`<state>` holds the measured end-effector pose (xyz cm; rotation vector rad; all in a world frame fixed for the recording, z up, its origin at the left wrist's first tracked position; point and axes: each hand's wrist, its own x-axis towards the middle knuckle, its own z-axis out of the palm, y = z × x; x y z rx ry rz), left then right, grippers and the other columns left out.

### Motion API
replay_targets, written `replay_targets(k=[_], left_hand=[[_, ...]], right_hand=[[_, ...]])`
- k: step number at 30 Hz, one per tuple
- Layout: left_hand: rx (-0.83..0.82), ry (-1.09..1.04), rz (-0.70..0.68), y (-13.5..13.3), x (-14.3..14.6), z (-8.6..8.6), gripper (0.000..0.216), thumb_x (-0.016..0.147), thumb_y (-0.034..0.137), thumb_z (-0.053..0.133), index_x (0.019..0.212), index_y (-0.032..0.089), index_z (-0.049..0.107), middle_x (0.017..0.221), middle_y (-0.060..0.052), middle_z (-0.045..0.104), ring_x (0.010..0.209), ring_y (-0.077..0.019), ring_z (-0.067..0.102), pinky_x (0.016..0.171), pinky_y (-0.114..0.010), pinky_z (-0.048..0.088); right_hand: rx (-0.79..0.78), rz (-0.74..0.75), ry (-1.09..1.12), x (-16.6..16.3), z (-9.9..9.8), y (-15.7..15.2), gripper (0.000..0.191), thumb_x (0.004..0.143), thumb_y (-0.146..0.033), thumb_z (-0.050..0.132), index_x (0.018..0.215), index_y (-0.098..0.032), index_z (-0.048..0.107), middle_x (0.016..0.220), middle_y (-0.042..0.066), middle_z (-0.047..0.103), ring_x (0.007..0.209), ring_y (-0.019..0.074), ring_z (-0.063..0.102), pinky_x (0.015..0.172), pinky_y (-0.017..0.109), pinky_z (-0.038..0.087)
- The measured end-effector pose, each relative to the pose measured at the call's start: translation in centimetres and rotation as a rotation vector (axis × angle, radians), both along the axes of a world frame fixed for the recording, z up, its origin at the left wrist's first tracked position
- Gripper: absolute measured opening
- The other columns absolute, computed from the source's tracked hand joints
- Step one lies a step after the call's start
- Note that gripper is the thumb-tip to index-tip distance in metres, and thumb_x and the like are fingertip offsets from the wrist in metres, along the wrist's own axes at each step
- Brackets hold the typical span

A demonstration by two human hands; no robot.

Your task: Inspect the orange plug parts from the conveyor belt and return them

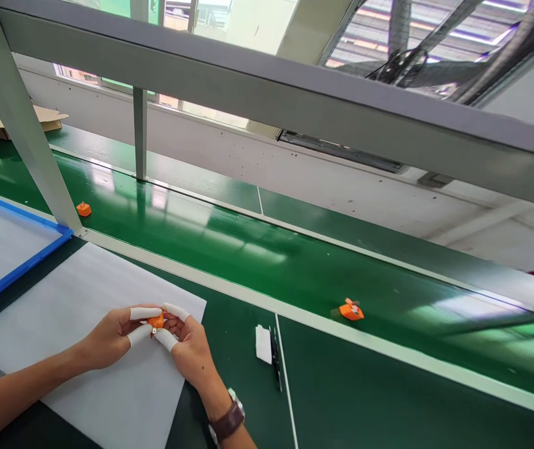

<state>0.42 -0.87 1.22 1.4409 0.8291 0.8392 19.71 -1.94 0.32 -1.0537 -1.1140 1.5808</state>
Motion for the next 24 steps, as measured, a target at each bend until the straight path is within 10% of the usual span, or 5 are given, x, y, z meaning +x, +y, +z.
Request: replay_targets(k=[24], left_hand=[[-0.234,-0.039,0.06,1.0,0.1,0.6,0.032,0.088,0.029,0.068,0.119,0.02,0.073,0.118,-0.006,0.075,0.112,-0.027,0.069,0.102,-0.042,0.055]], right_hand=[[0.289,-0.049,-0.249,0.6,-0.9,0.1,0.036,0.093,-0.037,0.064,0.126,-0.024,0.063,0.112,0.008,0.072,0.099,0.0226,0.071,0.087,0.04,0.061]])
